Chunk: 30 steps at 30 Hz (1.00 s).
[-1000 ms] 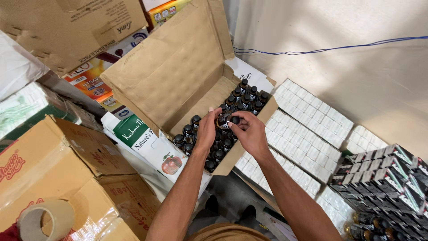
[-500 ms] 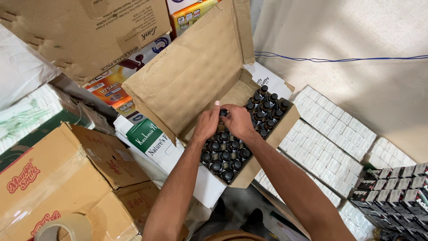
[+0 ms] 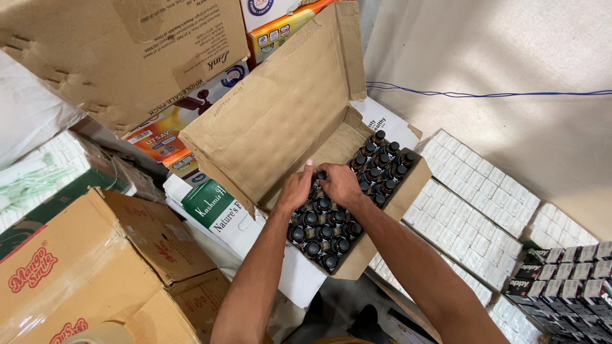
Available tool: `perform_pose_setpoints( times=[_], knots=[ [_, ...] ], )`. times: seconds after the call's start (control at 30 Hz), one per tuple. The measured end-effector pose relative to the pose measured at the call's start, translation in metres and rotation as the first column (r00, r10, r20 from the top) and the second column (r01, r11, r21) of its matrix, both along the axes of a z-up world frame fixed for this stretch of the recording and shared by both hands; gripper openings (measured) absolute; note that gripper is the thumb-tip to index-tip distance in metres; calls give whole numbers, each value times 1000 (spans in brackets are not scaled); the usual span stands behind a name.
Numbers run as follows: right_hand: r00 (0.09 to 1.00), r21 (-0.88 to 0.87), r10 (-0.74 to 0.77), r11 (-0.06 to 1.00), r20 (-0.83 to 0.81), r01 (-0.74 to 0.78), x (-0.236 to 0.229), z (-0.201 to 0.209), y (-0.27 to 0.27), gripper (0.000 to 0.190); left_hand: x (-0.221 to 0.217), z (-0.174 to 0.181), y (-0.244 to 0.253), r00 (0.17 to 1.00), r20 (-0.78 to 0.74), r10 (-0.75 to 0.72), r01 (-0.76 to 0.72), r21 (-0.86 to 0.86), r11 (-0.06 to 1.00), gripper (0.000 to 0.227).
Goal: The person places small dark bottles into a cardboard box, arranging them in neat rows. After filling the box, the person closes the flaps and moves the sealed box to a stack of other boxes.
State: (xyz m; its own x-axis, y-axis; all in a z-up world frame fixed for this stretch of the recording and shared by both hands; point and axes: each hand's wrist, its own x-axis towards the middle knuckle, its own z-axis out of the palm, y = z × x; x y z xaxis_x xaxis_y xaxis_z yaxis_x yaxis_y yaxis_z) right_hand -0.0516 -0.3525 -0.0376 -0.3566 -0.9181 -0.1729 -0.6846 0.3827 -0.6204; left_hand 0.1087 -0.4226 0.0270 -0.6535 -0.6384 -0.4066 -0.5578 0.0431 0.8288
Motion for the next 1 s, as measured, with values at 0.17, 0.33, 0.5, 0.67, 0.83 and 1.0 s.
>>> perform_pose_setpoints(
  times=[0.17, 0.33, 0.5, 0.67, 0.83, 1.0],
  knots=[
    [1000, -40, 16, 999, 18, -15, 3, 6, 3, 38, 4, 4, 3, 999, -27, 22, -22, 1, 1000, 90],
    [999, -132, 49, 990, 10, -47, 2, 44, 15, 36, -2, 9, 5, 994, -98, 56, -59, -30, 998, 78],
    [996, -278, -17, 960, 89, 41, -18, 78, 38, 30, -10, 31, 19, 945, -322, 62, -80, -44, 996, 69],
    [979, -366, -85, 919, 187, 149, -23, 127, 89, 25, -35, 8, 30, 909, -417, 10, -48, -80, 996, 52],
    [923, -315, -187, 901, 335, 297, -27, 128, 154, 27, -46, 29, 83, 849, -518, -108, 65, -101, 993, 40],
    [808, -132, -356, 877, 470, 463, -34, 73, 228, 33, -67, 12, 140, 859, -492, -140, 142, -32, 989, 36]
  ],
)
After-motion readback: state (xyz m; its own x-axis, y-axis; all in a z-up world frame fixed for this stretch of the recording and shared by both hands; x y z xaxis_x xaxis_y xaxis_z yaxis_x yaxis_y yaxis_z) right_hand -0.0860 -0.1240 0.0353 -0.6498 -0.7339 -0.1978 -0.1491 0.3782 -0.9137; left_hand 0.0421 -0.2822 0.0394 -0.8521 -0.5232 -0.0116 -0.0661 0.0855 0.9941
